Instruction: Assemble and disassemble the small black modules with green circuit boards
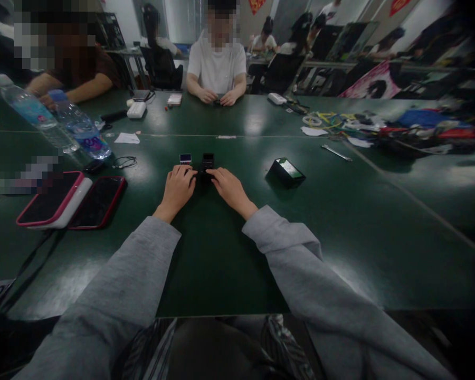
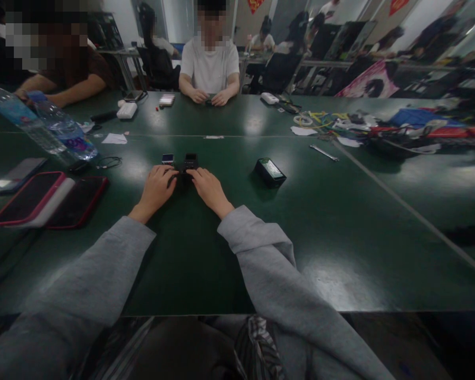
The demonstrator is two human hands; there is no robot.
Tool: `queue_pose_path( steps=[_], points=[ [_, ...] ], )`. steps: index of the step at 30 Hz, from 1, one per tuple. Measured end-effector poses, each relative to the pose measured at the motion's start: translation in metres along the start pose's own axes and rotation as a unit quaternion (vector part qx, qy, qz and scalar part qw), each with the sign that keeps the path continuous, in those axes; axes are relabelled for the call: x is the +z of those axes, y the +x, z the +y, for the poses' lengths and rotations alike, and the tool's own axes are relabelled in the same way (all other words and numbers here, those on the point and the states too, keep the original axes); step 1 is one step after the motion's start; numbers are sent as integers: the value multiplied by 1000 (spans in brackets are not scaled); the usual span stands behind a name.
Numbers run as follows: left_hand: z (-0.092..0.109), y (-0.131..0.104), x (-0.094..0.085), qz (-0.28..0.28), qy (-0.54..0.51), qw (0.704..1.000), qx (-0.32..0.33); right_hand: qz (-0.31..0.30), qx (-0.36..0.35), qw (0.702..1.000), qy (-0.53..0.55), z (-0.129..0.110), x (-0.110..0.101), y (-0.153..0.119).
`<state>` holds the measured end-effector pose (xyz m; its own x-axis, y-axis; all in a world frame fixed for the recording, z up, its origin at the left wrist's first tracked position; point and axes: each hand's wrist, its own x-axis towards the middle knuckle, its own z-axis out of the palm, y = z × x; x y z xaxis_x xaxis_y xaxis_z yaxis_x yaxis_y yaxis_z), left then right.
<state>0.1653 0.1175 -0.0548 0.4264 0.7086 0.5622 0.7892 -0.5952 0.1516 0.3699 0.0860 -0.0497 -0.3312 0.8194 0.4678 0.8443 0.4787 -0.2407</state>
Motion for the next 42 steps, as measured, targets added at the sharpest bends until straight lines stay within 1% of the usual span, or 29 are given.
queue_pose_path(
  steps=[12, 15, 18, 20, 22, 25, 27, 28, 30, 32, 33, 35, 38, 40, 42],
  points=[
    [0, 0, 1, 2, -12, 1000, -7, -2, 3, 1000, 22, 1, -1, -4],
    [2, 0, -1, 9, -11, 1000, -12, 26, 17, 1000, 7, 2, -5, -8],
    [4, 1, -4, 17, -13, 1000, -19, 88, 58, 993, -51, 10, -16, -16],
    [5, 1, -5, 20, -17, 999, -23, 139, 98, 981, -97, 22, -28, -25],
    [5, 1, -6, 22, -18, 999, -25, 185, 151, 962, -132, 41, -42, -36],
    [6, 1, -6, 28, -15, 999, -30, 242, 257, 922, -159, 80, -64, -57],
    [6, 1, -5, 32, -14, 999, -34, 266, 324, 892, -169, 109, -75, -71],
    [5, 1, -5, 33, -13, 999, -34, 268, 350, 882, -168, 122, -78, -77],
    [5, 1, -4, 35, -12, 999, -33, 244, 398, 874, -132, 143, -81, -86],
    [4, 1, -3, 38, -11, 999, -32, 209, 431, 876, -62, 155, -79, -90],
    [3, 1, -3, 38, -12, 999, -33, 197, 437, 877, -33, 156, -78, -91],
    [2, 1, -3, 36, -16, 999, -34, 192, 420, 887, -17, 152, -74, -90],
    [2, 1, -3, 32, -16, 999, -32, 185, 333, 921, -81, 132, -69, -85],
    [2, 1, -4, 32, -13, 999, -28, 156, 279, 939, -128, 117, -66, -80],
    [3, 1, -4, 32, -11, 999, -26, 127, 252, 947, -152, 106, -62, -76]
  ],
)
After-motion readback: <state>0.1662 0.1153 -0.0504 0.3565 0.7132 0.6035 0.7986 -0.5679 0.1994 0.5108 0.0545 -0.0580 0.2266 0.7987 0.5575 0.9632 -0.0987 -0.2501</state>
